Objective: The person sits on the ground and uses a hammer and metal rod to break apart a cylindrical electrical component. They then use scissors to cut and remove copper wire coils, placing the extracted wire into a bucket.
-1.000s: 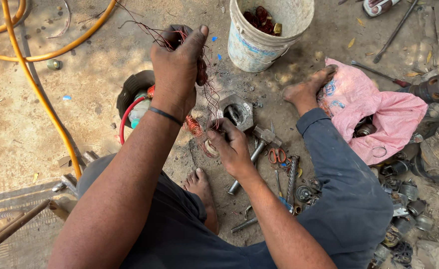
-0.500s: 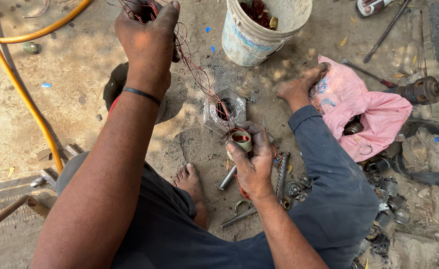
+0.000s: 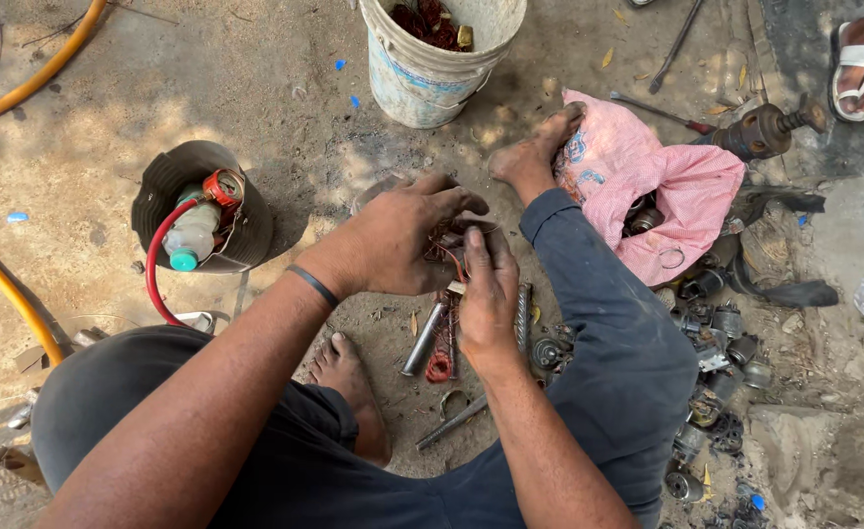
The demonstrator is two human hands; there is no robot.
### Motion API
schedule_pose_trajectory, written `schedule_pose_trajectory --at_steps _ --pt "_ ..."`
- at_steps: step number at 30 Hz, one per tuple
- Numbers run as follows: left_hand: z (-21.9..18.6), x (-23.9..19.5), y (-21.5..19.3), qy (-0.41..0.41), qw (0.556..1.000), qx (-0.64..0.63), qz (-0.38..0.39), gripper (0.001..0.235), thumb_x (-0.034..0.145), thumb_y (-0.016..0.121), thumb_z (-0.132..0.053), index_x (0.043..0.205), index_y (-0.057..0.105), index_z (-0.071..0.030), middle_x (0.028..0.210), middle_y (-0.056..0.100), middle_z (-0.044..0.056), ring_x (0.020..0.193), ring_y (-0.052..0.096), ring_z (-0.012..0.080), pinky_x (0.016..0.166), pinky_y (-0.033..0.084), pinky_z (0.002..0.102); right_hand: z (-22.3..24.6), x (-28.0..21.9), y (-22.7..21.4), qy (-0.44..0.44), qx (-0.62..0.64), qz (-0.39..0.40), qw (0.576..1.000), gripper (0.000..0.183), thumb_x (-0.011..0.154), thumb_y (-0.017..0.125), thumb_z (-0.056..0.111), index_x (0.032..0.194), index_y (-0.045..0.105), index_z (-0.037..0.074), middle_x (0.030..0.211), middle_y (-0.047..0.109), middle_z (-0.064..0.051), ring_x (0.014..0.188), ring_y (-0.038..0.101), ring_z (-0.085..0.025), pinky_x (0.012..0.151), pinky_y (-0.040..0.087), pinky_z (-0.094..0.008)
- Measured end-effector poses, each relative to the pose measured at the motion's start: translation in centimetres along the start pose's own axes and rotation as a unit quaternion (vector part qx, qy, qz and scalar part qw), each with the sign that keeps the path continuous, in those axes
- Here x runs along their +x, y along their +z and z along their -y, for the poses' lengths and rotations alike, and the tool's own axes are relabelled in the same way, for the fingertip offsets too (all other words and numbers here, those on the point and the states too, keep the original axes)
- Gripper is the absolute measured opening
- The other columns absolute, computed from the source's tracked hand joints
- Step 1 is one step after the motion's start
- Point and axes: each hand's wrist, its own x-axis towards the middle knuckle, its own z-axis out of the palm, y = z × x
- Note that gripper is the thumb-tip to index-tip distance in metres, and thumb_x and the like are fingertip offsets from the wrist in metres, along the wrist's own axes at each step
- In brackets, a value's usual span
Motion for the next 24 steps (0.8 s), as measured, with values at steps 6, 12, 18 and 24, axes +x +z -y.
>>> schedule_pose_trajectory --at_steps 6,12,18,24 --pt "3.0 -0.2 0.1 -0.032 0.997 -0.074 0.004 0.026 0.078 0.084 -0.023 0.094 0.071 -0.007 0.103 0.067 0.011 0.095 0.07 0.0322 0.082 0.057 0.041 1.4 0.1 -0.7 0.046 0.067 0.003 0.997 0.021 0.105 0.059 0.025 0.109 0.062 0.004 0.097 0.066 -0.006 0.085 0.065 -0.014 0.076 0.055 -0.031" --pt "5.8 -0.9 0.9 -0.177 0.981 -0.03 -0.074 0.019 0.082 0.078 -0.019 0.09 0.068 -0.005 0.092 0.066 0.012 0.085 0.07 0.032 0.078 0.057 0.043 0.7 -0.1 -2.0 0.049 0.043 0.057 0.996 0.02 0.095 0.072 0.02 0.106 0.061 0.007 0.097 0.068 -0.005 0.09 0.066 -0.012 0.082 0.057 -0.029" --pt "8.5 -1.2 -0.5 -0.248 0.904 0.189 -0.291 0.017 0.084 0.069 -0.009 0.093 0.057 -0.001 0.089 0.062 0.018 0.083 0.064 0.0374 0.076 0.051 0.051 1.5 -1.8 -1.4 -0.045 -0.143 0.147 0.978 0.026 0.093 0.08 0.01 0.092 0.054 0.009 0.101 0.066 -0.002 0.087 0.06 -0.007 0.076 0.052 -0.024" --pt "9.5 -1.7 -2.3 -0.209 0.883 0.244 -0.341 0.023 0.088 0.072 -0.011 0.099 0.054 -0.002 0.094 0.062 0.019 0.086 0.063 0.0365 0.077 0.051 0.05 2.5 -3.8 -0.9 -0.173 -0.327 0.154 0.916 0.024 0.095 0.075 0.014 0.092 0.053 0.007 0.104 0.065 -0.005 0.088 0.062 -0.009 0.075 0.051 -0.025"
